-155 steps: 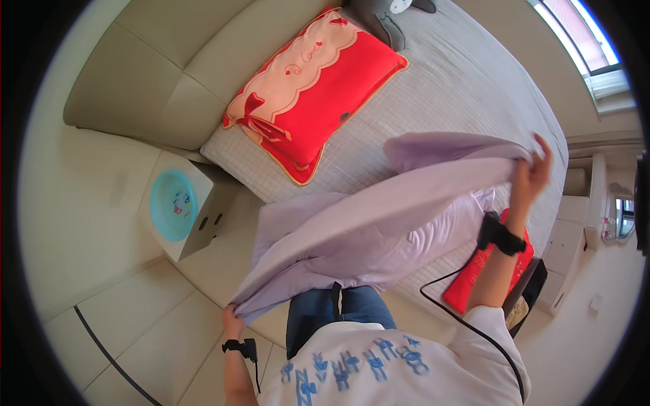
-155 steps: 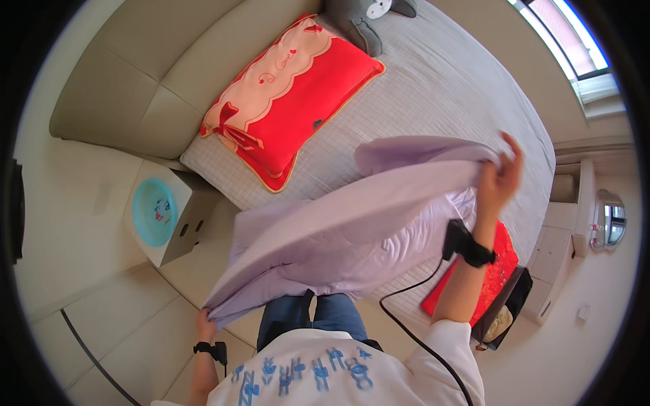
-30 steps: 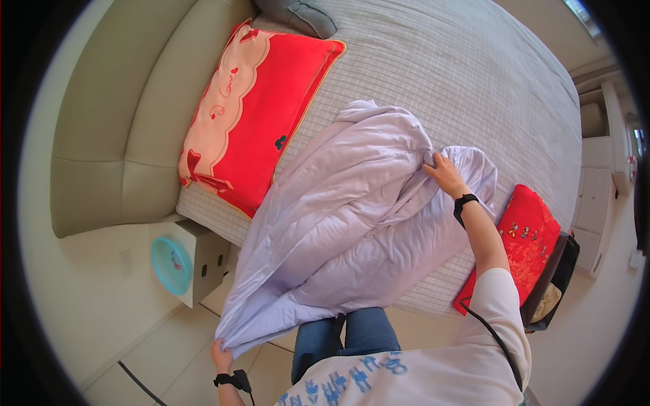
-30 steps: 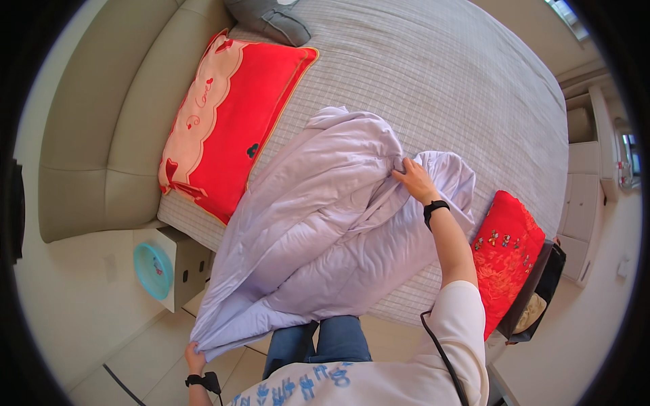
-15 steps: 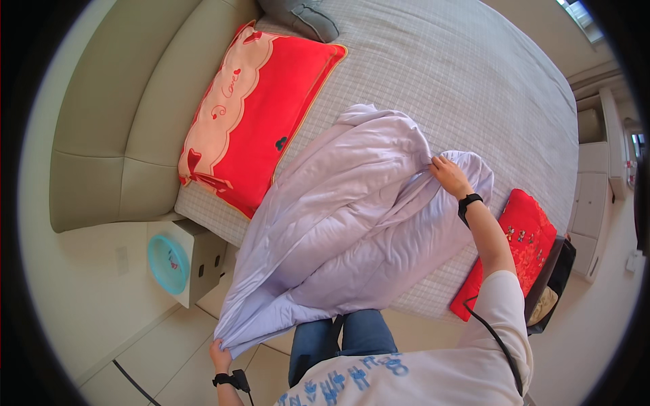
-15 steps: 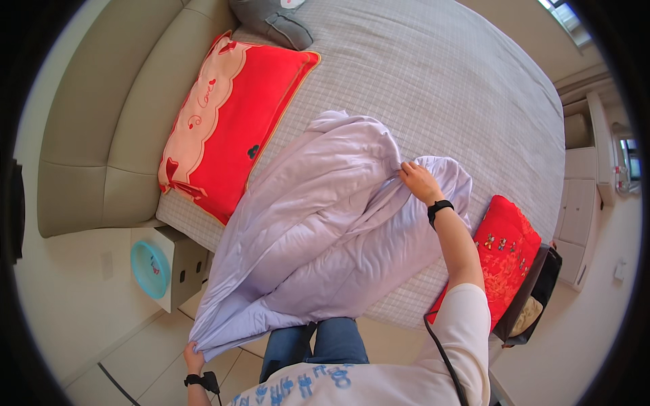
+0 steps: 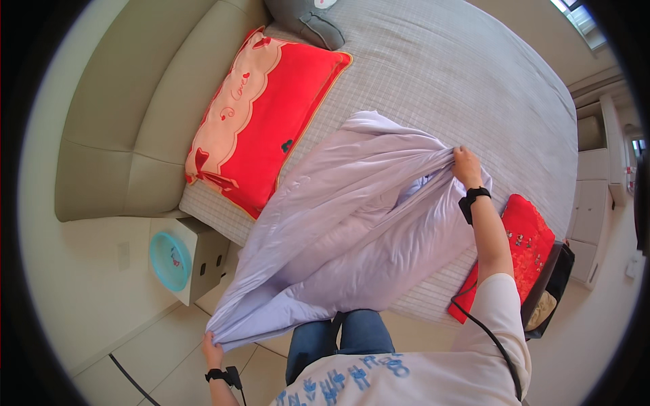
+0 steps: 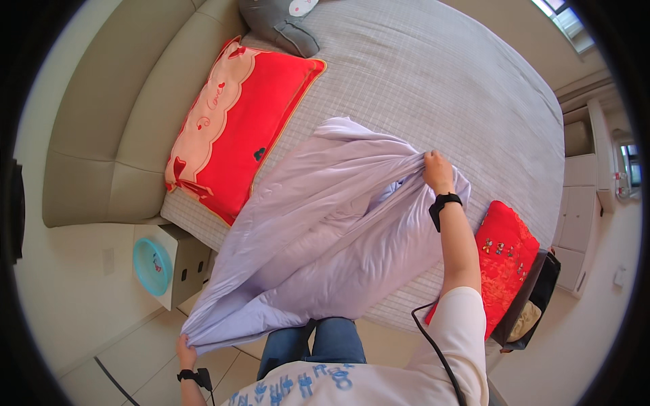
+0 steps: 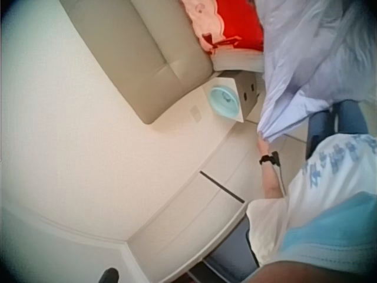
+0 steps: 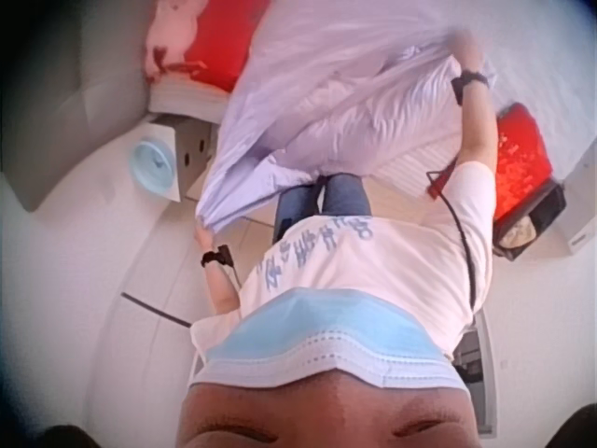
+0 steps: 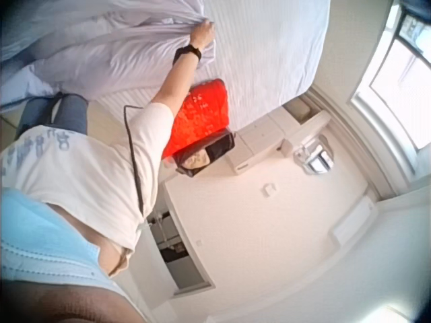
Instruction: The person folds a red embroidered duvet and a light purple blanket on a bed, then places the folded blanket into an open suitcase.
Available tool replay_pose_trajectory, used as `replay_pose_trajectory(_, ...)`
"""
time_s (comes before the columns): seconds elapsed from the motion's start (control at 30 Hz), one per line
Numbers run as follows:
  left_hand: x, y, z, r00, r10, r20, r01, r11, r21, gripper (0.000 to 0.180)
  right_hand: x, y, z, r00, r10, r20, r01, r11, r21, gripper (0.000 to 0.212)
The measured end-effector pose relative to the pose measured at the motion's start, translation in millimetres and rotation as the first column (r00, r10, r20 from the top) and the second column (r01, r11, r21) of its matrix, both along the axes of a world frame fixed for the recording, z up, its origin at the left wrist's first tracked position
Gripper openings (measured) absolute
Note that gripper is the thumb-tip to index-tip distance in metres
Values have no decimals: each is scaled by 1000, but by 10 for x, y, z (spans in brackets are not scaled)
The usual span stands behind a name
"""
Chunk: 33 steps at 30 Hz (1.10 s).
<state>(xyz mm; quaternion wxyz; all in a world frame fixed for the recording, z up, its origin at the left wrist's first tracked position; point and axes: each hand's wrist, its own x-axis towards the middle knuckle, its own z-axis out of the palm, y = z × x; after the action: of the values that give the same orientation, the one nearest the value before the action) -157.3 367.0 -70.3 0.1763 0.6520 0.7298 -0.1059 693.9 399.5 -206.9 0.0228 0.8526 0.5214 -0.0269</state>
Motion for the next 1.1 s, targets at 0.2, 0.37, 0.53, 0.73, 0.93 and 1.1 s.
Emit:
replay_pose_trajectory(0.2,-145,666,616,963,-252,-99,266,948,177,43,590,-443,1577,976,-191,106,161,957,243,19)
replay_pose_trajectory(0.37,46,1540,1596,922,-362,-137,384,815,434,41,1298,-1918,3220,903,-272,333,81,868,491,20)
replay_pose_trajectory(0.53,-112,2677,2603,878,-438,-195,387,409,826,42,942,-3944,4756,598,-624,503,313,760,570,29)
replay_pose_trajectory(0.73,298,3267,3596,799,-593,-97,254,186,949,42,-533,-5969,5448,418,-778,469,486,628,609,33)
replay_pose_trajectory(0.93,967,3523,3966,575,-816,62,63,120,991,38,-1475,-6960,5732,398,-883,248,486,433,759,26)
replay_pose_trajectory(1.1,1941,3657,3638,498,-856,136,561,438,703,30,-1289,-6869,5090,555,-801,-224,677,278,682,18)
